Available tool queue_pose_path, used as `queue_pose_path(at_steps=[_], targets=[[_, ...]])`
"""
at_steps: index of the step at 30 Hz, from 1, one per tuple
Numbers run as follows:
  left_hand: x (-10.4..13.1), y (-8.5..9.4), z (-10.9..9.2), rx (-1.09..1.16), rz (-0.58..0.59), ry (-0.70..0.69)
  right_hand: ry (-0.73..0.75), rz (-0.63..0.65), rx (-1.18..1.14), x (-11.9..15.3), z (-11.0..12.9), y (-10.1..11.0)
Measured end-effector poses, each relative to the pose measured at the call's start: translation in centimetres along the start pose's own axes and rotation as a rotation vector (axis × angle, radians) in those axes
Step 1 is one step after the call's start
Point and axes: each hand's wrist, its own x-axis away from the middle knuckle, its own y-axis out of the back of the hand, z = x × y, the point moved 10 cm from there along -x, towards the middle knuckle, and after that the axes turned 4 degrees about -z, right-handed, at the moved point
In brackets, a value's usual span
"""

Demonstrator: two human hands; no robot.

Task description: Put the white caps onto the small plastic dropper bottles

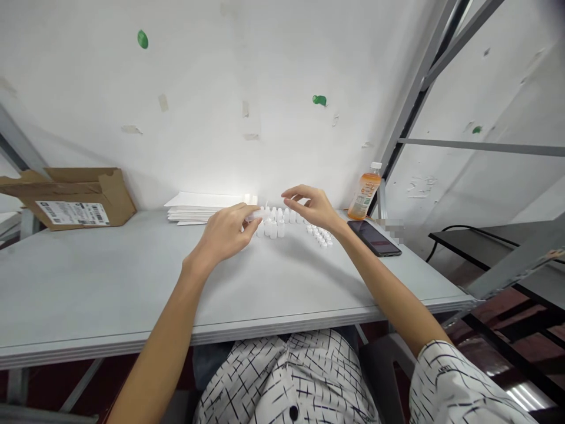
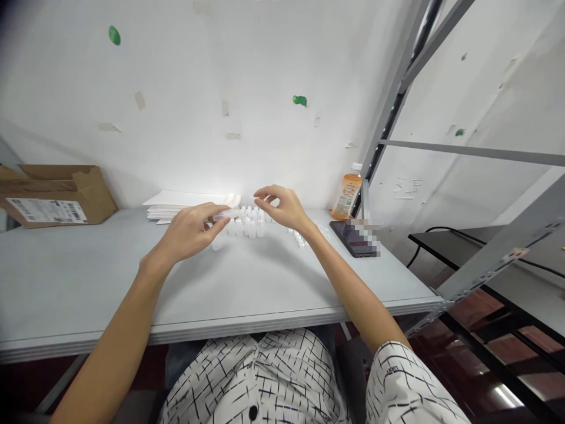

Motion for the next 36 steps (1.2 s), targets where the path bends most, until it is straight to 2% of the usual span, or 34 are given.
queue_pose_path(at_steps=[3, 6, 12, 15, 22, 30, 36], targets=[[0.0, -0.1, -0.2, 0.027, 0.01, -0.022, 0.056, 0.054, -0.077, 0.1, 1.3, -1.9], [0.0, -0.2, -0.4, 0.069, 0.012, -0.046, 0.102, 0.132, -0.099, 1.1, 1.5, -3.6], [0.1, -0.4, -0.4, 0.138, 0.032, -0.045, 0.121, 0.145, -0.139, 2.3, 1.4, -4.4], [0.1, -0.4, -0.3, 0.131, 0.027, -0.036, 0.068, 0.147, -0.194, 2.3, 1.5, -4.8], [0.0, -0.1, -0.7, 0.144, 0.01, -0.042, -0.122, 0.263, -0.407, 2.7, 1.3, -5.9], [0.2, 0.0, -0.9, 0.244, 0.013, -0.039, -0.232, 0.293, -0.589, 3.0, 0.6, -5.8], [0.3, -0.2, -1.3, 0.239, 0.053, -0.028, -0.279, 0.329, -0.622, 2.9, 0.8, -5.2]])
